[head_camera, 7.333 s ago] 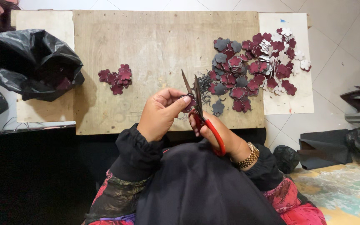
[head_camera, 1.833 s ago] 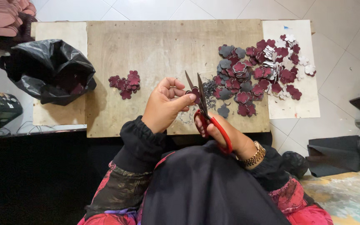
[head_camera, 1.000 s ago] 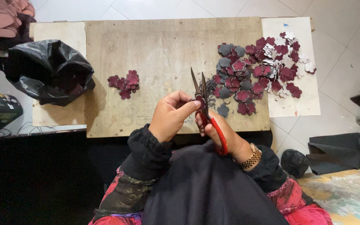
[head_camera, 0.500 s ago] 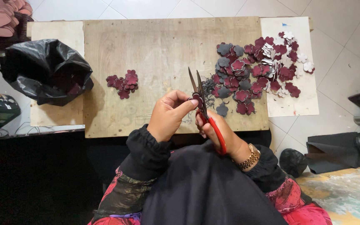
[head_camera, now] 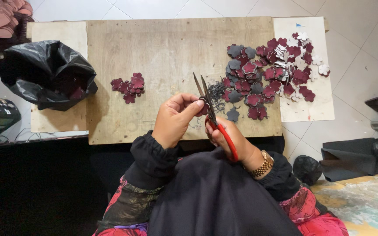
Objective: The person trims the edges of small flower-shaped fabric pieces using red-handled scissors. They hold each piece in the left hand and carefully cut along the perimeter with the right hand, then place the finished pieces on the table. The process is repeated for multiple pieces.
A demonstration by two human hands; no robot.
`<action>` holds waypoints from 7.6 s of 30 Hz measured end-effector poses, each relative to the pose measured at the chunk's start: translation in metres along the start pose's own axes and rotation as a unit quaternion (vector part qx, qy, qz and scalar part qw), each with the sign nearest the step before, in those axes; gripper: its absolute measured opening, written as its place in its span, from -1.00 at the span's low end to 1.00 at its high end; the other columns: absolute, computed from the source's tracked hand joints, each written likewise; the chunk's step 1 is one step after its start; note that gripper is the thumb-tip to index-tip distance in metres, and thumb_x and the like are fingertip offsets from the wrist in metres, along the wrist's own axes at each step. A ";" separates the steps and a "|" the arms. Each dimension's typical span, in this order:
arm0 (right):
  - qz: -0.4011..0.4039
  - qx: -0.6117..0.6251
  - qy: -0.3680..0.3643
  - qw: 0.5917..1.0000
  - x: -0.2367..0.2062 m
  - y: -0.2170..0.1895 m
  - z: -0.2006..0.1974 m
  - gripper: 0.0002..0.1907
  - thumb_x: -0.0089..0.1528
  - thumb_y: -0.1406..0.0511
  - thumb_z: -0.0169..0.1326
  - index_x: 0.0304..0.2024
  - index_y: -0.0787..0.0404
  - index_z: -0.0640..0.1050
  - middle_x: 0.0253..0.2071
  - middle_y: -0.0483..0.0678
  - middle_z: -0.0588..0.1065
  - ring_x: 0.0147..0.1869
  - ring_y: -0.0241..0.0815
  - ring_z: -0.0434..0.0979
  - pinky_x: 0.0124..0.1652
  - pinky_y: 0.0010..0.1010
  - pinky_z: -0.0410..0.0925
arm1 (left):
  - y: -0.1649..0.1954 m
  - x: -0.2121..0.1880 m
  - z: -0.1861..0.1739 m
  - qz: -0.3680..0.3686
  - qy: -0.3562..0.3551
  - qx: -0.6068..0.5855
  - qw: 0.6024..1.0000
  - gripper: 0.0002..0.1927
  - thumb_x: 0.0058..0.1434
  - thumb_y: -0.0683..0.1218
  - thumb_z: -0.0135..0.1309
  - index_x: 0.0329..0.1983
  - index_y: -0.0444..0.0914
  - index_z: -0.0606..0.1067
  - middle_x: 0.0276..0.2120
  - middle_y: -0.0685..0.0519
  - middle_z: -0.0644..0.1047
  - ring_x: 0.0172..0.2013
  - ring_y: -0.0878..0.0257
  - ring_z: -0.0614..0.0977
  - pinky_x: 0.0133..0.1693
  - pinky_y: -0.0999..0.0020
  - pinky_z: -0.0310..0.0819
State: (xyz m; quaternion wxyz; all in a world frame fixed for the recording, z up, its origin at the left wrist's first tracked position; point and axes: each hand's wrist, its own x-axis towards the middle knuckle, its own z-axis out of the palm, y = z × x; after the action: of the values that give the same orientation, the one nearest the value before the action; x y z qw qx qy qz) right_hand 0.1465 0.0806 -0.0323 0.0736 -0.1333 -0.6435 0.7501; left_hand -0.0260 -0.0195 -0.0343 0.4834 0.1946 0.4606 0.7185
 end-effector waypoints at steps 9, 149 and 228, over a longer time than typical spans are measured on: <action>0.033 0.030 -0.004 0.999 -0.001 0.005 -0.001 -0.31 0.20 -0.31 0.07 -0.28 0.14 0.33 -0.44 -0.27 0.21 -0.44 -0.45 0.16 -0.44 -0.60 0.12 | -0.001 0.000 -0.005 -0.003 0.017 0.012 1.000 -0.92 0.33 -0.22 0.12 -0.16 -0.36 0.53 -0.27 0.01 0.64 -0.25 0.31 0.66 -0.11 0.40 0.58; 0.026 -0.113 -0.016 0.993 0.002 0.024 -0.011 -0.39 0.30 -0.25 -0.05 -0.29 0.14 0.37 -0.44 -0.29 0.26 -0.36 -0.47 0.19 -0.38 -0.58 0.20 | 0.015 -0.004 -0.011 0.049 0.078 0.047 0.995 -0.83 0.28 -0.26 0.19 -0.10 -0.32 0.49 -0.26 0.00 0.66 -0.26 0.32 0.71 -0.25 0.53 0.53; -0.011 -0.048 -0.012 0.999 0.005 0.012 0.000 -0.22 0.25 -0.36 -0.09 -0.14 0.21 0.35 -0.34 -0.23 0.24 -0.33 -0.42 0.23 -0.32 -0.58 0.24 | -0.001 -0.003 -0.001 0.054 0.062 -0.025 0.996 -0.87 0.26 -0.34 0.17 -0.22 -0.34 0.45 -0.29 -0.03 0.63 -0.27 0.29 0.67 -0.15 0.42 0.61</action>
State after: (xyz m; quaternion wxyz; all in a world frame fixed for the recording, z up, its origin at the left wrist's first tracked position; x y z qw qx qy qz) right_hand 0.1419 0.0798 -0.0443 0.0677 -0.1204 -0.6813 0.7188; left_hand -0.0242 -0.0225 -0.0353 0.4196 0.1619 0.4602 0.7655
